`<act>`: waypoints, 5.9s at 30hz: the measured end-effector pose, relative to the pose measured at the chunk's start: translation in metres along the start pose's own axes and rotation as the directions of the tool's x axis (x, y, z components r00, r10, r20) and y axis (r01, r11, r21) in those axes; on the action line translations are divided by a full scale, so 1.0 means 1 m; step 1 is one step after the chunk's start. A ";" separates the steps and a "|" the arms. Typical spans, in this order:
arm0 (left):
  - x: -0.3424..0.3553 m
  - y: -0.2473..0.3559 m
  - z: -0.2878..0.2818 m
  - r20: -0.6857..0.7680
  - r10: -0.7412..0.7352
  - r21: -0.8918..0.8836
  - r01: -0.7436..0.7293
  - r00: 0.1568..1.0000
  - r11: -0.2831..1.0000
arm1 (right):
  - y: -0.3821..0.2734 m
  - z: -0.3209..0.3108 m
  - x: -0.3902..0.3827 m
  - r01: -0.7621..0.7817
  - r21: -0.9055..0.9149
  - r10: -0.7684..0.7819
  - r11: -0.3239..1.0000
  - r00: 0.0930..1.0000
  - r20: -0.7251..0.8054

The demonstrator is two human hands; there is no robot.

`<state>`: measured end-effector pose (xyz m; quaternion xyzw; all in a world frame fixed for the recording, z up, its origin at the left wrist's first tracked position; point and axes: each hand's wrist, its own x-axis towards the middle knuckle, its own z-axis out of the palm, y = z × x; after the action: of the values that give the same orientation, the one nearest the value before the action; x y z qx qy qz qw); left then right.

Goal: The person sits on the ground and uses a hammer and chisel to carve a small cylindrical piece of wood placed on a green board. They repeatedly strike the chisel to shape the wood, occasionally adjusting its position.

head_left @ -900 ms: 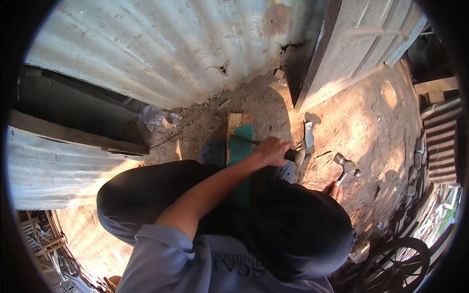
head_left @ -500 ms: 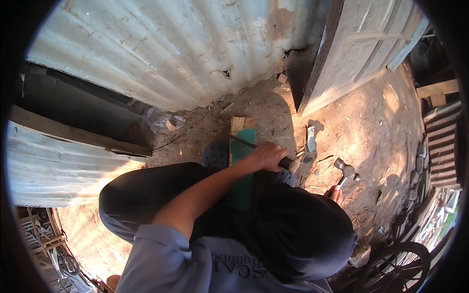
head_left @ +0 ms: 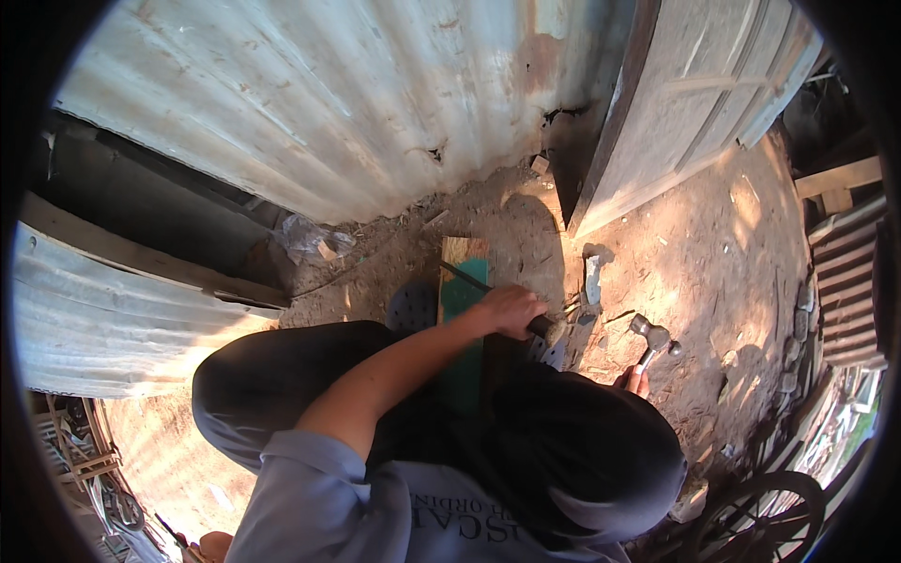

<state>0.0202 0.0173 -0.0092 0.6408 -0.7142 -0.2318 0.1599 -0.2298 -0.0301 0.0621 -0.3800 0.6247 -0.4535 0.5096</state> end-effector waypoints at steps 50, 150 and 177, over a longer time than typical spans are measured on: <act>0.000 0.016 0.008 -0.042 0.118 -0.046 -0.120 0.992 0.992 | 0.112 -0.056 0.070 0.118 0.073 -0.124 0.990 0.989 0.082; -0.013 -0.007 -0.016 0.062 -0.127 0.004 0.127 0.990 0.992 | 0.141 -0.076 0.095 0.248 -0.212 -0.180 0.945 0.939 0.294; 0.014 0.029 -0.030 -0.196 -0.154 -0.239 0.106 0.968 0.965 | 0.075 -0.032 0.052 0.312 -0.199 -0.263 0.929 0.935 0.238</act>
<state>0.0099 0.0016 0.0307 0.6851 -0.6181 -0.2520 0.2918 -0.2722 -0.0508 -0.0223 -0.5703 0.5544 -0.4046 0.4513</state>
